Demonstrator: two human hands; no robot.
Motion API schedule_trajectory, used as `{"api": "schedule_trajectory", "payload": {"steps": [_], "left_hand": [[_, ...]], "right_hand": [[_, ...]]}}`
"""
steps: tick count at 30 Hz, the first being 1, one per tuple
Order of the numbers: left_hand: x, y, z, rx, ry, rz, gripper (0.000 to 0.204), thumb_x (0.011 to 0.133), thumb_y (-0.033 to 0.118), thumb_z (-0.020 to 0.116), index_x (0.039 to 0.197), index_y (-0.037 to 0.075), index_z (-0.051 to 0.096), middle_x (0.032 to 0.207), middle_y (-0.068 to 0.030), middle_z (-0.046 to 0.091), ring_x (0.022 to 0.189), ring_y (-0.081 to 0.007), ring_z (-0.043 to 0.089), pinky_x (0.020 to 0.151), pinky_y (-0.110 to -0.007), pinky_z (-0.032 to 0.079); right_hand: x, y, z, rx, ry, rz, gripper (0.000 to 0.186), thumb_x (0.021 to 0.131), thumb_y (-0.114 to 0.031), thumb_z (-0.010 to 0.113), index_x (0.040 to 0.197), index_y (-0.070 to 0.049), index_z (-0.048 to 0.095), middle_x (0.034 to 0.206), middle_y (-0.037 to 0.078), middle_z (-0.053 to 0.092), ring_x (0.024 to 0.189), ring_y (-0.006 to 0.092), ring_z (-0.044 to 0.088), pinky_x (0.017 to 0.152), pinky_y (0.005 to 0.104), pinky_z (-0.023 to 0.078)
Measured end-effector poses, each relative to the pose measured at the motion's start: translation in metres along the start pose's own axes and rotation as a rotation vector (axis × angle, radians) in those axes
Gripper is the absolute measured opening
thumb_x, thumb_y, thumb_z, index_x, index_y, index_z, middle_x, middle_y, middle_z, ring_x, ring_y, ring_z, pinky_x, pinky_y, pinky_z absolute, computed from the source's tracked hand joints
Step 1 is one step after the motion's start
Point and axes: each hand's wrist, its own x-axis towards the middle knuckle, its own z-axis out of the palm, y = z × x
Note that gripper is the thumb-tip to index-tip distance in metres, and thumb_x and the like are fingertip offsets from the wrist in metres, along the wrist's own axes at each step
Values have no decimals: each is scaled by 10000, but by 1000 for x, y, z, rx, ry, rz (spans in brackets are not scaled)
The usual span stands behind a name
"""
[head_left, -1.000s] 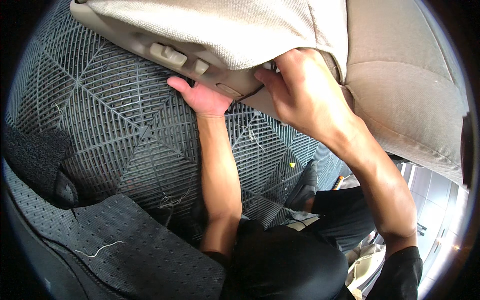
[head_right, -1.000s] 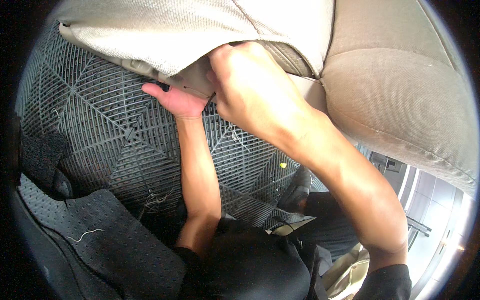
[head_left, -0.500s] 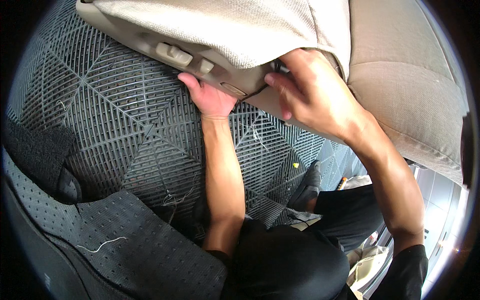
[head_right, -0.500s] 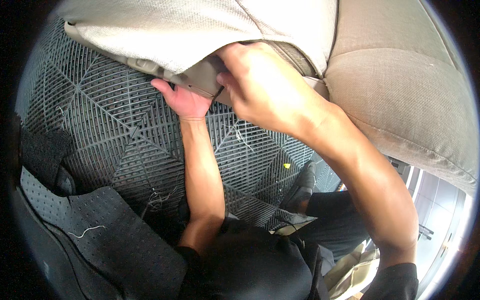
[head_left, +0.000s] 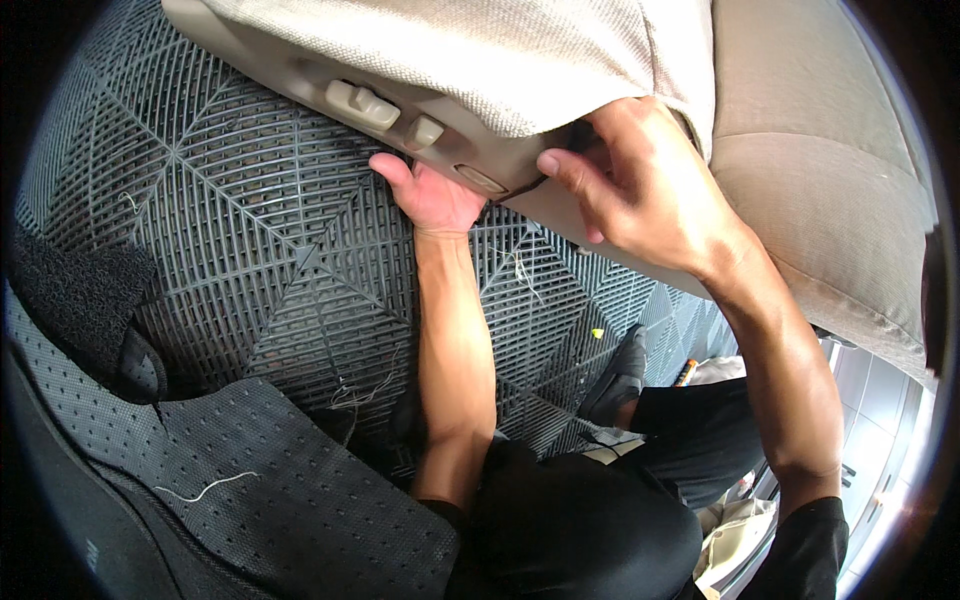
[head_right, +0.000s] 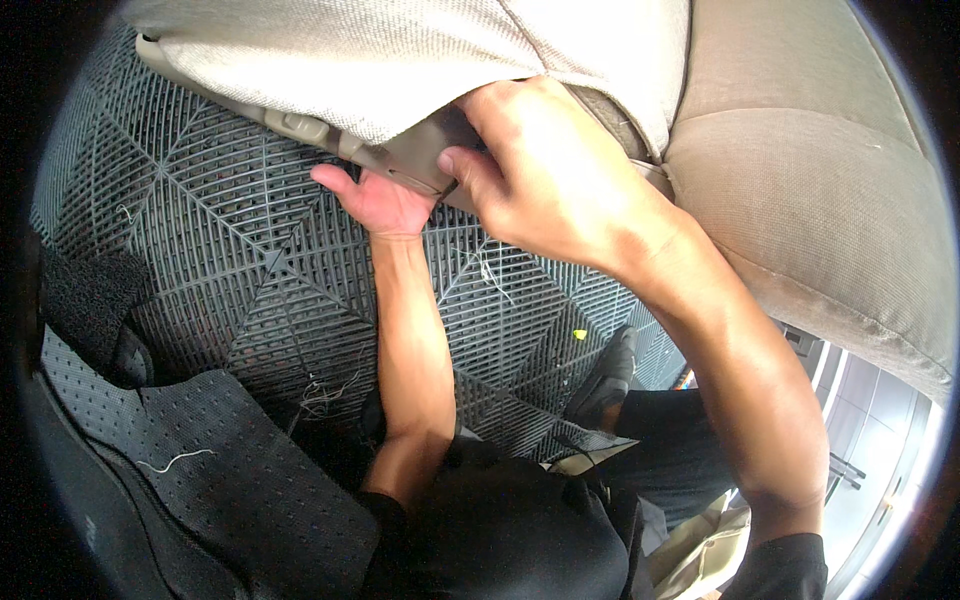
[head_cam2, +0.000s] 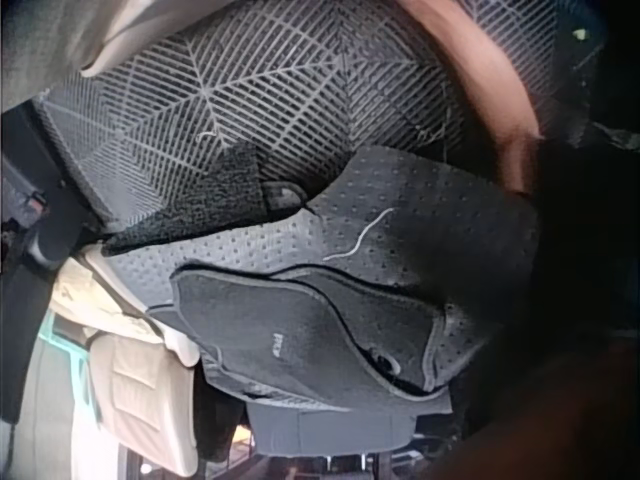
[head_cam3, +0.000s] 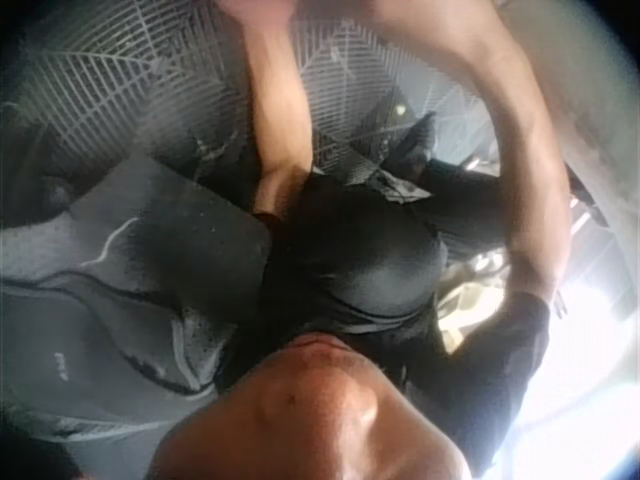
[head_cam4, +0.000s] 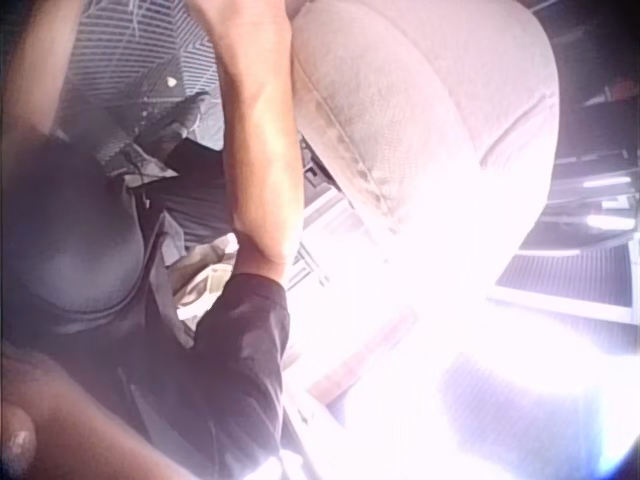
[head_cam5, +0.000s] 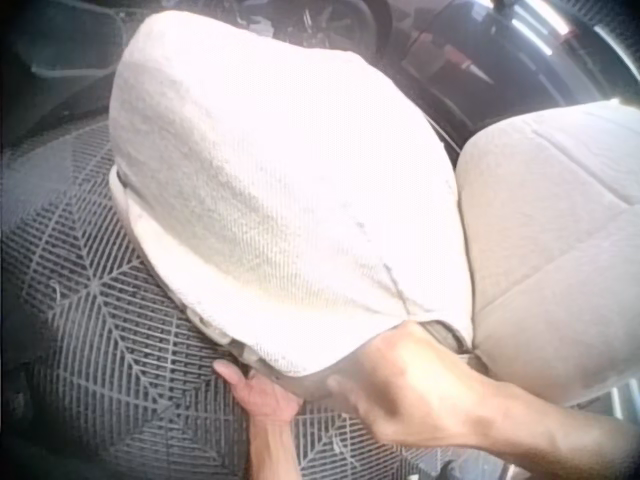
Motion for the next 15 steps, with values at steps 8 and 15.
{"api": "schedule_trajectory", "payload": {"steps": [8, 15], "left_hand": [[8, -6, -6, -757, -288, -34, 1148, 634, 812, 564, 1459, 103, 196, 1479, -79, 272, 1328, -274, 323, 1062, -474, 350], [12, 9, 6, 121, 13, -43, 1063, 690, 845, 437, 1455, 145, 203, 1454, -76, 298, 1313, -296, 343, 1038, -482, 377]], "right_hand": [[3, 4, 0, 44, 12, -19, 183, 749, -90, 631, 808, 70, 564, 750, 239, 579, 753, 422, 576, 709, 463, 453], [2, 6, 2, 98, 42, -56, 160, 756, -65, 612, 807, 79, 564, 715, 236, 585, 697, 403, 596, 664, 447, 473]]}}
